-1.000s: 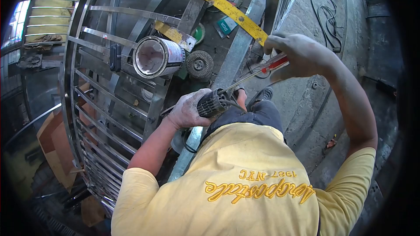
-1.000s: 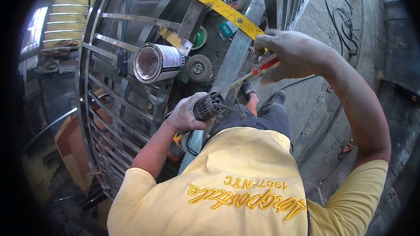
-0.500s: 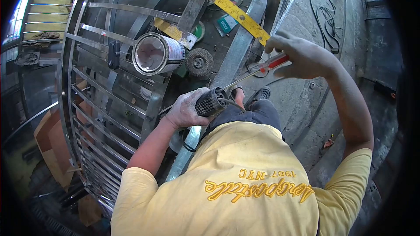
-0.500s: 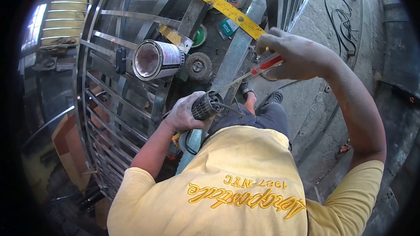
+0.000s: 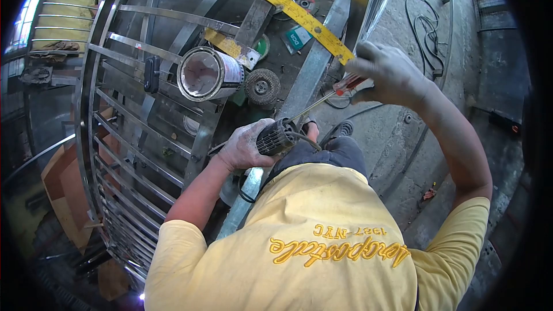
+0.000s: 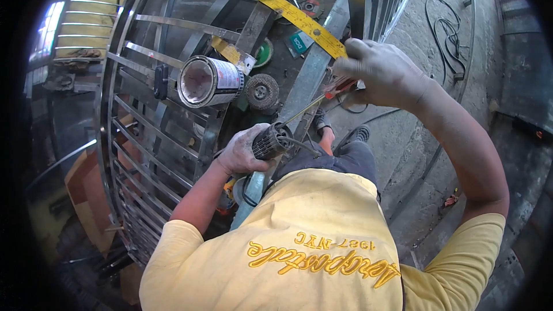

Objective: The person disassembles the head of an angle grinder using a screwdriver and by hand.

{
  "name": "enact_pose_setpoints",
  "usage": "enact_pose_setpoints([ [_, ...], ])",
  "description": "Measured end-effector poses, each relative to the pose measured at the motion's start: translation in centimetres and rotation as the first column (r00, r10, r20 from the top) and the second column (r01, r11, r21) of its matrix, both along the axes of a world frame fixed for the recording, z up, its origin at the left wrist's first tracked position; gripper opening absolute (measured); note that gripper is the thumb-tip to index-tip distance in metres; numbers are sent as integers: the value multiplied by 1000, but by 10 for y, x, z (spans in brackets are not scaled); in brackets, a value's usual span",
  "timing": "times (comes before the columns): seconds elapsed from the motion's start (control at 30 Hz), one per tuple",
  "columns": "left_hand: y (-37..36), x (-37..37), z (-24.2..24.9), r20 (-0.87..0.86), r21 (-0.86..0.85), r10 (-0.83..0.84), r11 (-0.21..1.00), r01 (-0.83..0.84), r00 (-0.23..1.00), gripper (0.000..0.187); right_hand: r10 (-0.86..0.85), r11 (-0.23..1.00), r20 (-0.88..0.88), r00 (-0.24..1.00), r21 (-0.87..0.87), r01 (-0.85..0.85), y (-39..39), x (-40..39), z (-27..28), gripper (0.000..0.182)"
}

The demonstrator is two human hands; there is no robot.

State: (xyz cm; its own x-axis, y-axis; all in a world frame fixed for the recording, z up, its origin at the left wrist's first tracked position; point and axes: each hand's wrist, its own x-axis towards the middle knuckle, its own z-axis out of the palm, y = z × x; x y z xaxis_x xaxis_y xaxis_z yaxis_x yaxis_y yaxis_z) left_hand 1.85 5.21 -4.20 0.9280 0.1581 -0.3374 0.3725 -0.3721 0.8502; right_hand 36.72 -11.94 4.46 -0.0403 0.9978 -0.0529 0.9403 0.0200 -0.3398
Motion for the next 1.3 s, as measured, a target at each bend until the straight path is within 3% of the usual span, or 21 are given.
enact_pose_setpoints([
  [0.03, 0, 0, 1, -5, -2, -1, 1000, 1, 1000, 78, 119, 961, 111, 987, 239, -143, -1, 0, -3, 42],
  [0.07, 0, 1, 1, -8, -4, -3, 1000, 3, 1000, 78, 109, 938, 181, 977, 306, -162, -1, -3, -4, 42],
  [0.17, -2, -4, -4, 20, 33, 9, 999, -10, 1000, 78, 155, 987, -24, 988, 40, -154, 9, 4, -10, 40],
  [0.2, -3, -5, -2, 20, 36, 7, 999, -8, 1000, 78, -87, 829, -41, 995, -557, 50, 25, -1, 12, 42],
  [0.3, -6, -6, 1, 72, 54, 12, 998, -16, 997, 79, -390, 536, -182, 903, -842, 62, 37, 6, -10, 45],
  [0.37, -3, -13, -6, 87, 76, -29, 997, 22, 996, 86, -411, 504, -139, 901, -858, 97, 39, 3, -11, 51],
  [0.43, -3, -17, -10, 61, 94, -32, 995, 26, 998, 89, -216, 806, -199, 956, -590, 59, 27, -2, 5, 53],
  [0.47, -2, -18, -8, 64, 94, -26, 995, 20, 998, 88, -13, 894, -43, 999, -447, -7, 24, -6, -1, 46],
  [0.5, -2, -16, -5, 28, 85, -20, 996, 18, 999, 86, 144, 981, 71, 987, -140, -133, 13, -7, -17, 34],
  [0.57, -5, -12, 1, 8, 76, 24, 997, -24, 1000, 78, 273, 919, 277, 921, 208, -335, 0, -5, -22, 19],
  [0.6, -6, -11, 4, -10, 74, 33, 997, -32, 999, 74, 309, 903, 243, 920, 228, -364, 3, -2, -22, 23],
  [0.67, -7, -9, 8, -11, 39, 42, 998, -42, 999, 73, 294, 942, 45, 955, -185, -281, 7, -5, -24, 38],
  [0.7, -7, -9, 7, -24, 27, 48, 998, -48, 999, 72, 174, 897, -90, 981, -396, -196, 14, -7, -18, 39],
  [0.77, -5, -11, 2, -19, 59, 16, 998, -15, 1000, 74, -149, 641, -264, 953, -759, -111, 27, -13, -5, 42],
  [0.87, -5, -16, -8, 24, 74, 18, 997, -20, 1000, 74, -63, 669, -225, 972, -733, -126, 39, -13, 3, 46],
  [0.93, -3, -18, -16, -1, 85, 21, 996, -21, 1000, 75, 182, 956, -59, 982, -223, -190, 25, -5, -6, 40],
  [1.0, -2, -19, -15, -18, 91, 19, 996, -17, 1000, 77, 279, 924, 210, 937, 207, -322, 12, -6, -18, 36],
  [1.1, -4, -17, -6, -29, 75, 33, 997, -31, 999, 76, 348, 927, 129, 929, 97, -361, 11, -2, -28, 36],
  [1.13, -4, -16, -7, -19, 80, 32, 996, -31, 999, 77, 172, 946, -61, 983, -268, -182, 13, -7, -21, 44],
  [1.23, -6, -19, -9, -12, 85, 30, 996, -28, 999, 80, -169, 632, -281, 945, -766, -115, 37, -8, -27, 53],
  [1.3, -6, -19, -5, -22, 83, 43, 996, -41, 999, 82, -40, 736, -196, 980, -669, -104, 38, -12, -12, 53],
])
